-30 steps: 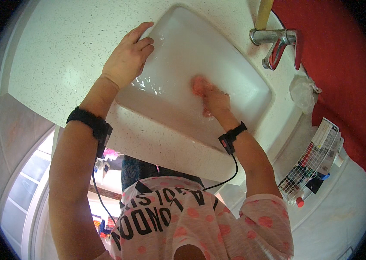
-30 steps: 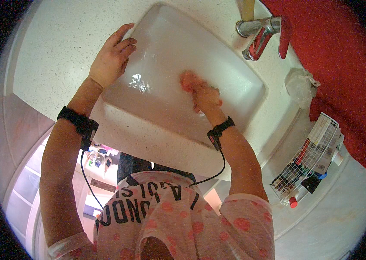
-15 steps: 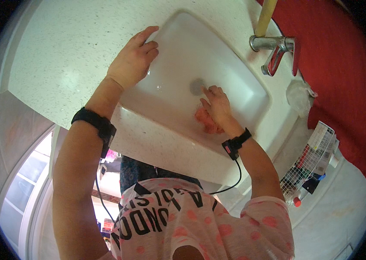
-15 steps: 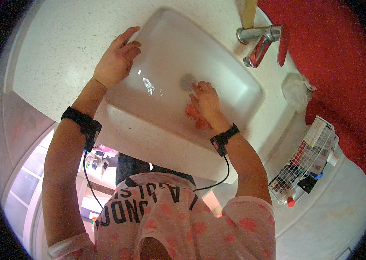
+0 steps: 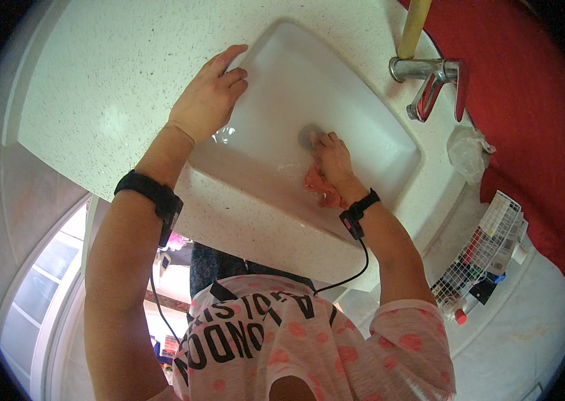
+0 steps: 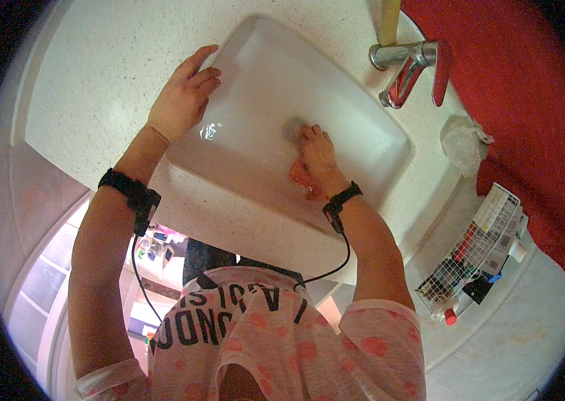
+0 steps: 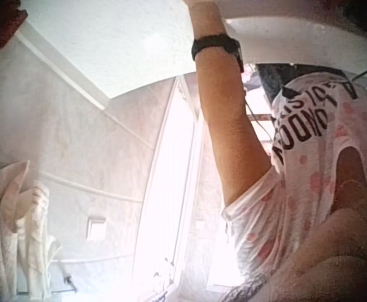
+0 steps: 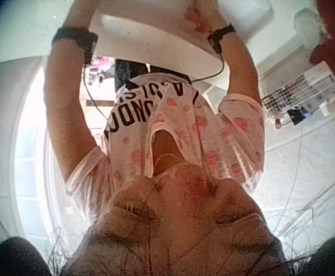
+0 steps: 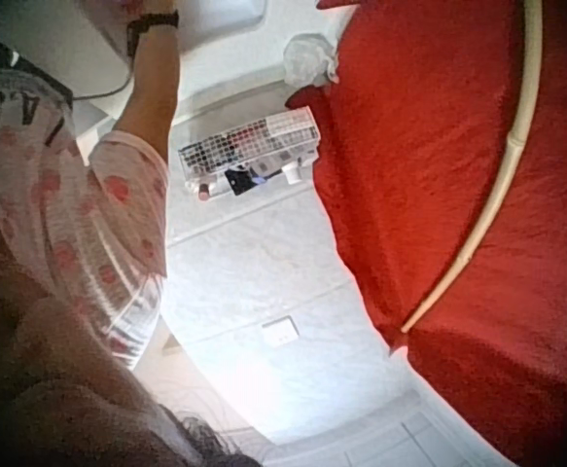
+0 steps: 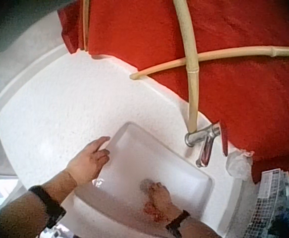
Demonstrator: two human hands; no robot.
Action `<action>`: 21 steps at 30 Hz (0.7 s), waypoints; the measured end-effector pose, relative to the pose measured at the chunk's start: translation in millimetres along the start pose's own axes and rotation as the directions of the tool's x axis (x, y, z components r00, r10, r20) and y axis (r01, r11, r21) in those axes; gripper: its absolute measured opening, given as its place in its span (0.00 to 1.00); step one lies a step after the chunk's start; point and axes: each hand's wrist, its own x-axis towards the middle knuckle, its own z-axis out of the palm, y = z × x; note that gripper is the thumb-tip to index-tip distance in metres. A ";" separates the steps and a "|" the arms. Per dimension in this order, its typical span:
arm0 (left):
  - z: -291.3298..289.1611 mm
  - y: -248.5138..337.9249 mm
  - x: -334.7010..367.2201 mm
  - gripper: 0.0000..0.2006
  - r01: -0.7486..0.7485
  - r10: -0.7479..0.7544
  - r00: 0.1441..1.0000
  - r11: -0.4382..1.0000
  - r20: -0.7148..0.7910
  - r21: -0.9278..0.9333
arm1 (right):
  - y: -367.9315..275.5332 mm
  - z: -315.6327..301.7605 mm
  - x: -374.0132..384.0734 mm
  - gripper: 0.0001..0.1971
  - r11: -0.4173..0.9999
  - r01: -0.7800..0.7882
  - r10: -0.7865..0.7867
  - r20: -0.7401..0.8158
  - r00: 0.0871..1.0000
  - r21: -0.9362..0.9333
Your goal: The person wipes the bathroom sink and faucet with a pink cloth, rinses the cloth in water, and continues wiping the countertop and sink basin.
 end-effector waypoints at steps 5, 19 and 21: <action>-0.3 0.2 -1.4 0.15 0.018 -0.018 1.000 1.000 0.001 -0.007 | 4.4 -1.6 4.6 0.13 0.990 0.124 -0.126 -0.019 0.992 -0.064; -2.5 0.8 4.6 0.12 -0.011 0.011 1.000 1.000 0.002 0.022 | 18.6 5.5 9.0 0.11 0.983 0.111 -0.098 -0.096 0.991 0.144; -2.8 0.2 0.4 0.12 0.003 -0.003 1.000 1.000 -0.002 0.027 | 11.4 -1.6 14.8 0.11 0.964 0.002 0.040 -0.153 0.987 0.266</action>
